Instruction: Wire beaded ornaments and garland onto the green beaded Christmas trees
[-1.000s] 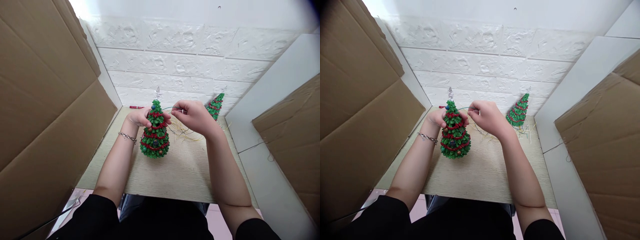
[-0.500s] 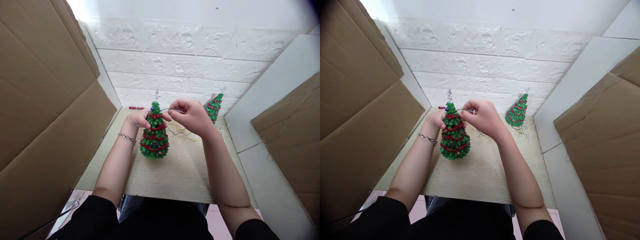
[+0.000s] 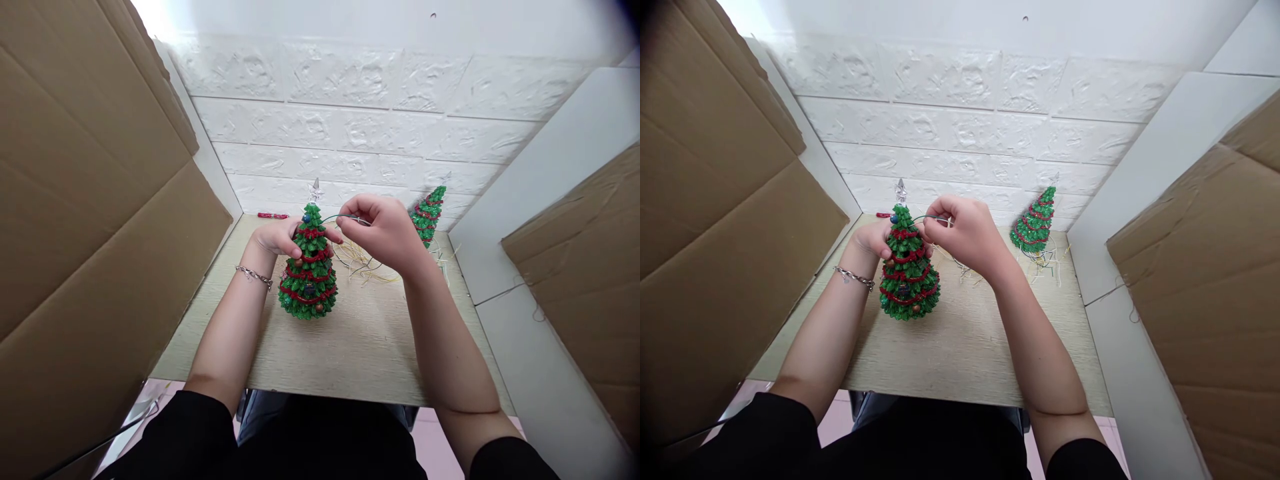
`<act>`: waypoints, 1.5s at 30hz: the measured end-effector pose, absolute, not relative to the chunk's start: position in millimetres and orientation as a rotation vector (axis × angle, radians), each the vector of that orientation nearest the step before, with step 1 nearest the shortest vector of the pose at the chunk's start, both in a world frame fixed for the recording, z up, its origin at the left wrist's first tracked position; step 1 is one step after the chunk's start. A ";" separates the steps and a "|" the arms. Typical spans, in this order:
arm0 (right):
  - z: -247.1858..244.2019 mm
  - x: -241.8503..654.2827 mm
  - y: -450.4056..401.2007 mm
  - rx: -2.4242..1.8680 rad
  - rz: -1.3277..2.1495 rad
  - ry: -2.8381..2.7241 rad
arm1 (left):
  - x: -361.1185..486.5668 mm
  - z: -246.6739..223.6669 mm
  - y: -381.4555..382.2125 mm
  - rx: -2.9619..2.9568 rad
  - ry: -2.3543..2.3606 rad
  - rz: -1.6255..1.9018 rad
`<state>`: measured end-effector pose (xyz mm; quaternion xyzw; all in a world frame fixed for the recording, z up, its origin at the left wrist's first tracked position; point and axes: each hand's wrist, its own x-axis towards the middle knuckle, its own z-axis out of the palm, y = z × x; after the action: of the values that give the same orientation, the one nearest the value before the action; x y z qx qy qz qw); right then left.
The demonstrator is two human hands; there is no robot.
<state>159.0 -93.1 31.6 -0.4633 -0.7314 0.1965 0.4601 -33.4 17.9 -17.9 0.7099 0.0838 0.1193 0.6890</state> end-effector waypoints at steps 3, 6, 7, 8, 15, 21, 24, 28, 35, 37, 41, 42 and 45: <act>30.3 157.9 -92.6 -1.144 0.469 -1.809 | -32.0 -17.0 17.1 1.607 0.211 0.277; 29.1 155.8 -92.7 -1.140 0.496 -1.854 | -30.2 -16.5 16.5 1.626 0.219 0.255; 28.9 155.1 -92.9 -1.134 0.504 -1.876 | -29.6 -16.3 16.3 1.631 0.216 0.254; 28.8 154.4 -93.1 -1.128 0.506 -1.898 | -29.2 -16.1 16.2 1.635 0.210 0.255; 30.0 152.5 -95.2 -1.223 0.449 -1.920 | -27.3 -15.7 15.8 1.624 0.229 0.294; 30.6 151.4 -95.6 -1.257 0.359 -1.917 | -27.9 -18.3 17.2 1.619 0.240 0.306; 30.7 152.9 -95.5 -1.227 0.348 -1.937 | -29.2 -18.3 17.4 1.612 0.229 0.300; 29.6 154.8 -94.5 -1.210 0.316 -1.905 | -29.1 -18.0 16.2 1.581 0.266 0.381; 28.8 152.7 -91.7 -1.250 0.233 -1.850 | -29.5 -22.3 18.1 1.546 0.282 0.429; 29.1 152.2 -91.6 -1.257 0.214 -1.841 | -30.5 -24.0 19.6 1.549 0.303 0.445; 29.7 153.3 -92.1 -1.253 0.251 -1.867 | -32.7 -27.9 23.0 1.557 0.348 0.460; 30.0 154.0 -92.3 -1.253 0.254 -1.871 | -33.2 -28.6 23.7 1.559 0.351 0.454; 31.3 157.2 -92.9 -1.257 0.248 -1.870 | -33.4 -28.8 24.3 1.560 0.342 0.411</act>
<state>157.2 -92.9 31.3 -0.5023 -0.7472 0.0992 0.4238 -33.4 24.3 -28.8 0.6947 0.1521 0.1828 0.6788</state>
